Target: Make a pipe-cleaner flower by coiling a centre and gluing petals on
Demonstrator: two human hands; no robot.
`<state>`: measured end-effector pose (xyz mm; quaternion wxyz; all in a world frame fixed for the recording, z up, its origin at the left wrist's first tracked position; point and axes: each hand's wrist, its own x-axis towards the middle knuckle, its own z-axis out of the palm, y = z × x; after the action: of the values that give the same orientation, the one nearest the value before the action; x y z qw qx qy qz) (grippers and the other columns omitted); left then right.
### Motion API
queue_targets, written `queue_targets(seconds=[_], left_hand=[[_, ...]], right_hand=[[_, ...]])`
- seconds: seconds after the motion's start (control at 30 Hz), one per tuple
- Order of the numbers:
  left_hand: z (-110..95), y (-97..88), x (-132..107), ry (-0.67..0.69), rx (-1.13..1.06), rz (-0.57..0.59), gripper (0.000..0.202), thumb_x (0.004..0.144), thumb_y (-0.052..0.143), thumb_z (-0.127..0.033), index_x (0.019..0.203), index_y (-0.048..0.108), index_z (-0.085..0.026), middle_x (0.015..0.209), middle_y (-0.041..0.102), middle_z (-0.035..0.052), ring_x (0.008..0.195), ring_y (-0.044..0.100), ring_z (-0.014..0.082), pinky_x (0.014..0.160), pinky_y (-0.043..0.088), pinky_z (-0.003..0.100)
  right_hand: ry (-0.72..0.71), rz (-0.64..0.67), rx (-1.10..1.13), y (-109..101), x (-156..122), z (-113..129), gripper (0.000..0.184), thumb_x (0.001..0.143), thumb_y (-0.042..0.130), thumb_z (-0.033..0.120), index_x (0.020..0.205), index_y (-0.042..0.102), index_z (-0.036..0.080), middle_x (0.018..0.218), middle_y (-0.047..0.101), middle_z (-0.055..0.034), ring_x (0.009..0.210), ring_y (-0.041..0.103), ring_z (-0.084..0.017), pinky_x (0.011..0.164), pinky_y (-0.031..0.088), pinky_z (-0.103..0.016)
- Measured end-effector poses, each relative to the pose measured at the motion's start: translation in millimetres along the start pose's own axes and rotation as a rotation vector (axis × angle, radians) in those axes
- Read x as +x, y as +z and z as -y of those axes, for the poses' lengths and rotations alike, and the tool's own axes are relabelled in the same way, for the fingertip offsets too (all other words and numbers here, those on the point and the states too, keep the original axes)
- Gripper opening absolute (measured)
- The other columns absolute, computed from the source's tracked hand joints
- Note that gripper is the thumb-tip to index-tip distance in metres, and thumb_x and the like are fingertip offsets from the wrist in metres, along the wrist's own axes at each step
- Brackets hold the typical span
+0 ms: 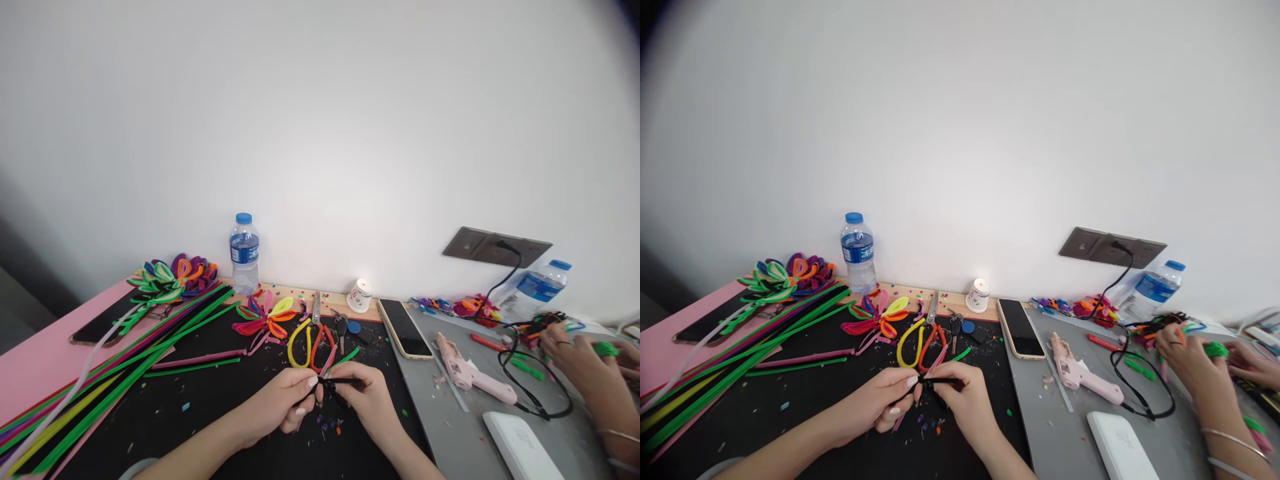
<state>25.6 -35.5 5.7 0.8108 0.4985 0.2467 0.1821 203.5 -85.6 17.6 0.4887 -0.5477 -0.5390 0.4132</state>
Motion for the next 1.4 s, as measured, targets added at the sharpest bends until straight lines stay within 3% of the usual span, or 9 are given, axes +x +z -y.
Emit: queue_targets(seconds=[0.1,0.43,1.13,1.4], left_hand=[[-1.4,-0.5,-0.6,-0.027,-0.051,0.031,0.035,0.083,0.049,-0.048,0.077,0.053,-0.014,0.050,0.034,-0.0094,0.037,0.017,0.0029,0.035,0.011,0.019],[-2.2,-7.1,-2.5,-0.179,-0.288,0.148,0.025,0.082,0.055,-0.040,0.080,0.048,-0.016,0.054,0.028,-0.0090,0.042,0.012,0.0042,0.040,0.007,0.019],[-11.5,-1.8,-6.4,-0.210,-0.173,0.179,0.027,0.079,0.054,-0.038,0.069,0.037,-0.019,0.056,0.023,-0.0095,0.043,0.010,0.0049,0.041,0.006,0.021],[-12.3,-1.6,-6.1,-0.233,-0.153,0.191,0.030,0.077,0.057,-0.039,0.068,0.037,-0.019,0.055,0.023,-0.0097,0.043,0.010,0.0043,0.042,0.005,0.022]], right_hand=[[-0.039,0.005,-0.016,-0.9,-0.3,2.7,0.020,0.065,0.060,0.003,0.071,0.071,0.020,0.074,0.071,-0.0020,0.072,0.065,-0.016,0.068,0.049,-0.023],[-0.086,0.010,0.021,-1.2,-0.4,0.3,0.015,0.070,0.061,0.007,0.072,0.069,0.019,0.077,0.070,-0.0030,0.075,0.064,-0.017,0.070,0.049,-0.025],[-0.146,0.094,-0.019,-1.7,-0.8,4.1,0.022,0.067,0.059,0.001,0.072,0.070,0.019,0.075,0.070,-0.0027,0.073,0.064,-0.016,0.069,0.048,-0.024],[0.012,0.142,0.038,1.9,-1.4,3.8,0.017,0.063,0.060,0.001,0.068,0.065,0.017,0.065,0.061,0.0021,0.061,0.055,-0.011,0.059,0.043,-0.020]])
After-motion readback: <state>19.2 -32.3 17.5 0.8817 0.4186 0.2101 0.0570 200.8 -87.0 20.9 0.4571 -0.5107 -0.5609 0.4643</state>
